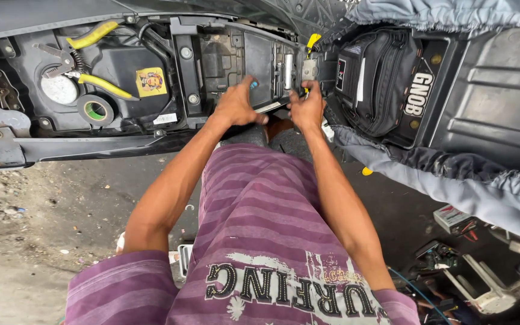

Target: Reassembling the battery compartment and internal panels of a motorcycle using a screwdriver.

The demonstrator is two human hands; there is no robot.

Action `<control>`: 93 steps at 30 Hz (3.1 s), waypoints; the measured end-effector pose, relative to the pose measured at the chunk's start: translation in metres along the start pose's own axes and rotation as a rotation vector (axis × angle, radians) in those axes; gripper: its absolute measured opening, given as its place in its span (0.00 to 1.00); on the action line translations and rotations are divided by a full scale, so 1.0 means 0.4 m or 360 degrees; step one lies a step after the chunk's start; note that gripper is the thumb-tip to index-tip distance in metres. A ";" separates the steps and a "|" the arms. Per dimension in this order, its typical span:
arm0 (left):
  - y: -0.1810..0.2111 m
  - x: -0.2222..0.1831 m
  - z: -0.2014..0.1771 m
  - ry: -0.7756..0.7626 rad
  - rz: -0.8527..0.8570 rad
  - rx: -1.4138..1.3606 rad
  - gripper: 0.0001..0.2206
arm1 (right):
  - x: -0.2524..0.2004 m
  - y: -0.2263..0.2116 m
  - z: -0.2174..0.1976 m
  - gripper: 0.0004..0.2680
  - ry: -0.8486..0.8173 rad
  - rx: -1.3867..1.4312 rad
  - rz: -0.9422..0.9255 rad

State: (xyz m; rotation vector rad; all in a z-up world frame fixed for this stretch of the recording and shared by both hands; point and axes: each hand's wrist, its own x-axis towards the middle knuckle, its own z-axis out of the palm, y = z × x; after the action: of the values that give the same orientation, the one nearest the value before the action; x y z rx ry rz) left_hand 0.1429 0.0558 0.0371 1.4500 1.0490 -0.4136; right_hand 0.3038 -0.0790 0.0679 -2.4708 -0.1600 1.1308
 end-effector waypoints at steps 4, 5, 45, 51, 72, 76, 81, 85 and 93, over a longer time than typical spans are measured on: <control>-0.035 -0.030 0.003 -0.0111 0.0326 0.0784 0.27 | 0.049 0.043 0.015 0.07 0.0059 0.0030 0.0015; -0.052 -0.041 -0.004 -0.0148 0.0462 0.0780 0.08 | 0.050 0.050 0.019 0.06 0.0054 0.0027 0.0026; -0.101 0.010 -0.002 -0.0101 0.0202 0.0743 0.41 | 0.108 -0.245 0.203 0.08 -0.0613 -0.1744 -0.0514; -0.134 0.069 -0.038 -0.0408 -0.0135 0.0199 0.43 | 0.104 -0.256 0.211 0.06 -0.0564 -0.1720 -0.0423; -0.140 0.190 0.073 0.0461 -0.0474 -0.0738 0.24 | 0.089 -0.229 0.204 0.09 -0.0651 -0.1726 -0.0327; -0.136 0.195 0.049 0.0411 -0.0452 -0.0780 0.20 | 0.109 -0.237 0.219 0.09 -0.0667 -0.1652 -0.0355; -0.195 0.249 0.051 0.0361 -0.0403 -0.0726 0.24 | 0.085 -0.262 0.225 0.09 -0.0598 -0.1540 -0.0352; -0.186 0.237 -0.026 0.0389 -0.0362 -0.0662 0.24 | 0.064 -0.285 0.221 0.11 -0.0650 -0.1382 -0.0335; -0.202 0.280 0.037 0.0264 -0.0173 0.0767 0.05 | 0.105 -0.249 0.214 0.11 -0.0664 -0.1296 -0.0371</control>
State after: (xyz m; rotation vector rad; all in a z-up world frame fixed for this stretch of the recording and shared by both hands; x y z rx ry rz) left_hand 0.1430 0.0696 -0.1011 1.8831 1.2180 -0.6664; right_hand 0.2746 0.0502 0.0300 -2.6886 -1.2072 1.6951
